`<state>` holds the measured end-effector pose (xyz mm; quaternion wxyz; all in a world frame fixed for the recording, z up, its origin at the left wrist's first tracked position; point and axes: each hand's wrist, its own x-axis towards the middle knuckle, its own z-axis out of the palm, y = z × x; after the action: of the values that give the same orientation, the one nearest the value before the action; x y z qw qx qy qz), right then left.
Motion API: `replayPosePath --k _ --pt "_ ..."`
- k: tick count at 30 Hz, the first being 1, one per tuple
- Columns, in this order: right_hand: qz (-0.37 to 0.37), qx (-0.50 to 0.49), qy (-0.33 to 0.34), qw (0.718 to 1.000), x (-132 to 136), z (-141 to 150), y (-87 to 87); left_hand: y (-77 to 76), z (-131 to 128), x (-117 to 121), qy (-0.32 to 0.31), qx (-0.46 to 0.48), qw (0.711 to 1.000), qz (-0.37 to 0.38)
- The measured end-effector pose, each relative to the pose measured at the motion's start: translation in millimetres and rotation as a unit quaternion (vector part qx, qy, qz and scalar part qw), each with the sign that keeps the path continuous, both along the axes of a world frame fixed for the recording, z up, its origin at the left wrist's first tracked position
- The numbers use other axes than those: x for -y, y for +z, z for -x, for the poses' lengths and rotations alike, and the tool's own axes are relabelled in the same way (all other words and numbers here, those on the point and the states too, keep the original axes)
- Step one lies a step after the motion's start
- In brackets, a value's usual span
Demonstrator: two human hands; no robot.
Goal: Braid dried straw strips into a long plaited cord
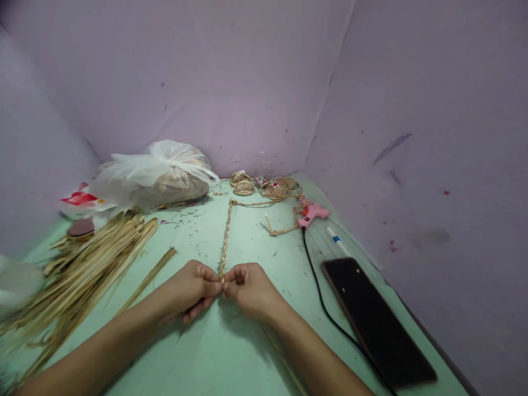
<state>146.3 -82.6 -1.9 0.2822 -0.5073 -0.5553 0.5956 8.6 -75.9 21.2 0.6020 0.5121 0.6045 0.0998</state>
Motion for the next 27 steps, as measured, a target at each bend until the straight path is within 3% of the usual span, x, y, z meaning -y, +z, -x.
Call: replayPosePath --k 2,5,7,11,15,20,24,27 --pt "-0.116 0.106 0.009 0.988 3 -1 -1.9 -3.8 -1 0 -0.006 -0.067 0.996 -0.059" --pt "-0.248 0.258 0.031 0.933 11 -1 1.5 -12.2 -3 1 -0.01 -0.102 0.977 -0.185" --pt "-0.275 0.34 0.037 0.898 17 1 7.3 -17.3 -4 3 -0.015 -0.097 0.97 -0.221" --pt "-0.263 0.457 0.023 0.849 30 6 20.6 -21.2 -6 5 -0.001 -0.069 0.978 -0.199" --pt "-0.239 0.463 0.062 0.851 41 13 26.6 -16.2 -7 7 0.061 -0.006 0.99 -0.127" --pt "-0.225 0.453 0.112 0.855 48 21 17.1 -10.5 -10 13 0.136 0.104 0.985 -0.032" --pt "-0.248 0.42 0.108 0.866 49 19 16.6 -19.0 -8 13 0.125 0.128 0.983 -0.049" --pt "-0.205 0.386 0.12 0.891 42 6 26.5 -20.8 -6 12 0.111 0.114 0.985 -0.073"
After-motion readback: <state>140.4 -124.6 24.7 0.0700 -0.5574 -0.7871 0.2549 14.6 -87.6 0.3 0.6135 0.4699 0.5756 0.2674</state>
